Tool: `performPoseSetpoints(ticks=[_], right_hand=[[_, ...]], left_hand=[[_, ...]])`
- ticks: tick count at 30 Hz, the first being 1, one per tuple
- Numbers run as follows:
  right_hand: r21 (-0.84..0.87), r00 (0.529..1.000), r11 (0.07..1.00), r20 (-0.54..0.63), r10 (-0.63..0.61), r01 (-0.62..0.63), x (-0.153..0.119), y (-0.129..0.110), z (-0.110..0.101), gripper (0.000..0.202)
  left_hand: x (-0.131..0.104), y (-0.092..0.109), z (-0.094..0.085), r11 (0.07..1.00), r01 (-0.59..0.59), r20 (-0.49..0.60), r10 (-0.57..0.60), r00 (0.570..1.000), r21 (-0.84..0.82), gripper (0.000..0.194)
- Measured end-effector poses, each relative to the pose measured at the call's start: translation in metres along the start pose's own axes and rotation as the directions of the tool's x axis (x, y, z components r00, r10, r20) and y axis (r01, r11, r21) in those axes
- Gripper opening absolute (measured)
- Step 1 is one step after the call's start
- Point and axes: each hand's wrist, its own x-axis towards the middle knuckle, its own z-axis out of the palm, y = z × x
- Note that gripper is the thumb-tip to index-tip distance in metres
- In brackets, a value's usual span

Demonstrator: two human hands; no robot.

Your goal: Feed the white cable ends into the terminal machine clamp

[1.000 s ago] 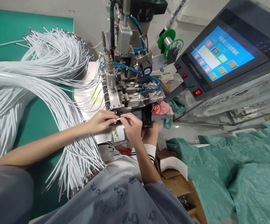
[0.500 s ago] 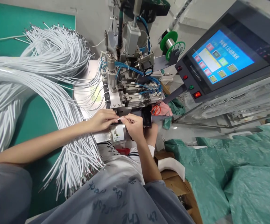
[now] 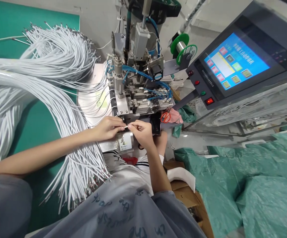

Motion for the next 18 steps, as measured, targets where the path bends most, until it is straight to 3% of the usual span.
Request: performPoseSetpoints(ticks=[2, 6, 9, 12, 15, 18], right_hand=[[0.012, 1.000, 1.000, -0.005, -0.002, 0.002, 0.001, 0.003, 0.001, 0.016], [0.024, 0.984, 0.999, -0.175, -0.038, 0.042, -0.006, 0.009, 0.017, 0.020], [-0.151, 0.960, 0.983, -0.245, -0.139, 0.104, -0.011, 0.008, 0.022, 0.024], [-0.387, 0.963, 0.902, -0.104, -0.251, 0.193, -0.011, 0.002, 0.013, 0.029], [-0.414, 0.964, 0.873, 0.048, -0.261, 0.257, -0.006, -0.001, 0.004, 0.029], [-0.314, 0.969, 0.921, -0.013, -0.246, 0.230, -0.002, 0.003, 0.006, 0.029]], left_hand=[[0.000, 0.000, 0.000, 1.000, -0.005, -0.004, 0.005, 1.000, -0.005, 0.023], [-0.001, -0.002, 0.002, 1.000, -0.008, -0.054, 0.008, 0.999, -0.006, 0.022], [-0.002, -0.004, 0.003, 0.994, -0.046, -0.039, 0.050, 0.998, 0.096, 0.026], [-0.003, -0.005, 0.003, 0.952, -0.098, -0.005, 0.104, 0.995, 0.289, 0.028], [-0.003, -0.005, 0.004, 0.907, -0.105, 0.022, 0.105, 0.994, 0.409, 0.026], [-0.003, -0.005, 0.004, 0.937, -0.069, 0.017, 0.067, 0.998, 0.342, 0.025]])
